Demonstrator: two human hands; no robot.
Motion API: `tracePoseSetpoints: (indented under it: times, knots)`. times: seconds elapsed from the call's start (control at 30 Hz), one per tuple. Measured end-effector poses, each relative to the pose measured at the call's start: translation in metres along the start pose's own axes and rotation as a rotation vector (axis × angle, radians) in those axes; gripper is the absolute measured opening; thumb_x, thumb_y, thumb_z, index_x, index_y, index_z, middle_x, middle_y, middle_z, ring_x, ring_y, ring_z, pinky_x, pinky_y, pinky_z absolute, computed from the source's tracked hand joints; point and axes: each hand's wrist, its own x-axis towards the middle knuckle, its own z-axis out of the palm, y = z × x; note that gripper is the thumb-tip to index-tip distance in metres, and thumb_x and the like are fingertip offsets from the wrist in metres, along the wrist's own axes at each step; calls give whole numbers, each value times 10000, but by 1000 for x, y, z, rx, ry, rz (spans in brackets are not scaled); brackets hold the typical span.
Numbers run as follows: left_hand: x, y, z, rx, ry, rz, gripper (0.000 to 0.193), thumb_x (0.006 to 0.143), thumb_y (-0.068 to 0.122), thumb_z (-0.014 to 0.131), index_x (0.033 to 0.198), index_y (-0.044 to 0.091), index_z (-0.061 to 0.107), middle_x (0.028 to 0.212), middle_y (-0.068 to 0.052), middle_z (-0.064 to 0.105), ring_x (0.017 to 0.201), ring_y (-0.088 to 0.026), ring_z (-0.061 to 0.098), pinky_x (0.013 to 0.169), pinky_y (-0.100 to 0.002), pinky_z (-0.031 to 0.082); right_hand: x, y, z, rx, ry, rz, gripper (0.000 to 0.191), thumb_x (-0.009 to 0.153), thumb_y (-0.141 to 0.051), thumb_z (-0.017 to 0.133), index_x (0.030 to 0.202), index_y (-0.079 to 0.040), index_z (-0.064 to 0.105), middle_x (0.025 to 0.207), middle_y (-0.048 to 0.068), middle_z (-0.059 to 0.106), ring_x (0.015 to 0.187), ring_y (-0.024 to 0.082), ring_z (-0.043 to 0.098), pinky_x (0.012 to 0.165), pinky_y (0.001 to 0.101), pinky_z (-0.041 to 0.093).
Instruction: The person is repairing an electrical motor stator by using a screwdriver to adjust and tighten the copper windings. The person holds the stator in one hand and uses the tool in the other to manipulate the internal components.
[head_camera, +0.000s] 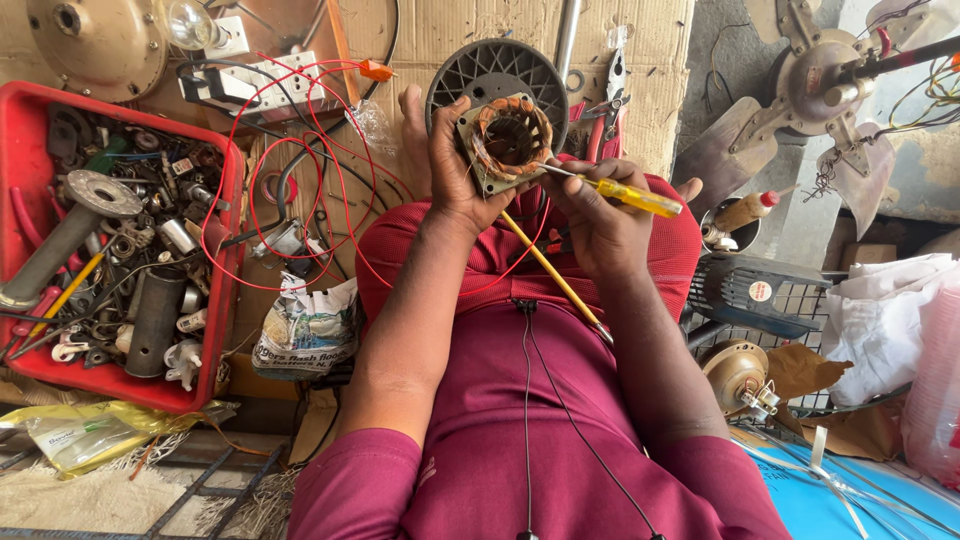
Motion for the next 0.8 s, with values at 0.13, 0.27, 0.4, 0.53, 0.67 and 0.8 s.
tracePoseSetpoints:
  times: [0.13,0.27,0.4,0.53,0.67,0.8]
  knots:
    - [0,2,5,19,32,10,852,796,485,675,1511,191,318,1323,-131,569,1112,-351,688,810,-621,645,1,-6,-5,-20,74,12,227,974,127,671,1104,-19,557,1141,187,702,1126,310,719,1041,526,611]
    - [-5,6,10,83,68,-11,888,779,545,648,1524,277,247,1349,-115,552,1127,-364,679,757,-684,620,0,-9,-9,-24,99,21,222,971,106,677,1120,-17,567,1118,176,713,1076,291,735,993,491,633]
    - [-6,4,10,107,120,26,920,761,549,639,1513,372,139,1413,-138,497,1192,-400,647,809,-738,604,0,-8,-12,-24,84,28,187,995,91,680,1128,1,584,1111,149,700,1083,270,732,1007,490,639]
    - [0,2,2,90,56,-21,946,776,595,647,1557,313,195,1437,-118,489,1220,-387,630,828,-745,592,-2,-8,-16,-36,96,34,183,993,74,684,1118,-14,584,1077,116,682,1038,237,726,985,473,642]
    - [4,2,-2,74,35,-24,939,798,599,653,1577,304,219,1446,-102,503,1234,-381,629,845,-745,589,-2,-6,-18,-48,99,34,182,993,60,694,1114,-14,581,1056,100,667,1005,218,719,976,463,644]
    - [-1,3,3,75,39,11,899,789,588,643,1537,378,189,1425,-99,502,1217,-386,627,829,-763,579,-3,-6,-19,-58,113,44,200,986,59,706,1118,-18,577,1060,97,665,993,207,714,959,452,643]
